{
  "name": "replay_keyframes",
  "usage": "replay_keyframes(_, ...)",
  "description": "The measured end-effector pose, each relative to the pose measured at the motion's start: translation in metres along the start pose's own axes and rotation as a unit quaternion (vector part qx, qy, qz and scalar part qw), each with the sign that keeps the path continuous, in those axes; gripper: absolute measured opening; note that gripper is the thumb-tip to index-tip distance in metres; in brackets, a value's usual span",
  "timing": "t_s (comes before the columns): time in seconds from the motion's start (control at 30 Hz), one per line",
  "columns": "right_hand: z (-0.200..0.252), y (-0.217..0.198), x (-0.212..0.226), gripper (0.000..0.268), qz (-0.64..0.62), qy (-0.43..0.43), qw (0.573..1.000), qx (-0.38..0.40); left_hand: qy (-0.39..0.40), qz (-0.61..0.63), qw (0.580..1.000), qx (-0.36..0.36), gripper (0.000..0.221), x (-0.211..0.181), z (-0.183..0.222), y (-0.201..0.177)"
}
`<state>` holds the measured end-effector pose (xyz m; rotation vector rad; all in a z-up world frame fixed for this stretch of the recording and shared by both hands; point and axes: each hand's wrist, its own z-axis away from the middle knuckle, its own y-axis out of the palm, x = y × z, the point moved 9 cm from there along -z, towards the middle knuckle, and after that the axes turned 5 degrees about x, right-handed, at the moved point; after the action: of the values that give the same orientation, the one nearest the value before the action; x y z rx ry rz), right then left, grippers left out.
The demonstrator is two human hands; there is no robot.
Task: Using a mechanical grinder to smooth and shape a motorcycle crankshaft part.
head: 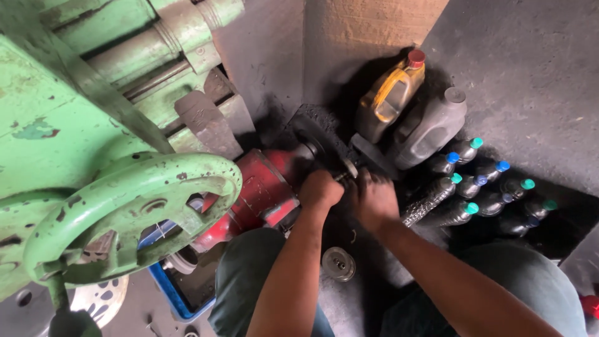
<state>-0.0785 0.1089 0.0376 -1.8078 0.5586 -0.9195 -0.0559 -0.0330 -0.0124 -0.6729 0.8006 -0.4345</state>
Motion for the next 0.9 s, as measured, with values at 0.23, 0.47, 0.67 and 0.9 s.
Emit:
replay_keyframes(0.23,-0.001,-0.018,0.004,0.046,-0.036,0.04,0.998,-0.013,0.002,0.008,1.0,-0.001,0.044,-0.003,-0.001,-0.005)
replay_keyframes(0.47,0.012,0.03,-0.027,0.051,-0.136,0.008,0.991,0.006,0.111,0.011,0.994,0.017,0.046,0.001,-0.05,0.037)
replay_keyframes(0.67,0.011,0.035,-0.031,0.05,-0.056,0.007,0.998,-0.031,0.088,0.015,0.996,0.018,0.047,-0.006,-0.03,0.02)
replay_keyframes(0.9,-0.007,-0.025,0.011,0.043,0.046,0.021,0.998,-0.038,0.034,0.039,0.999,0.012,0.04,-0.001,-0.016,0.007)
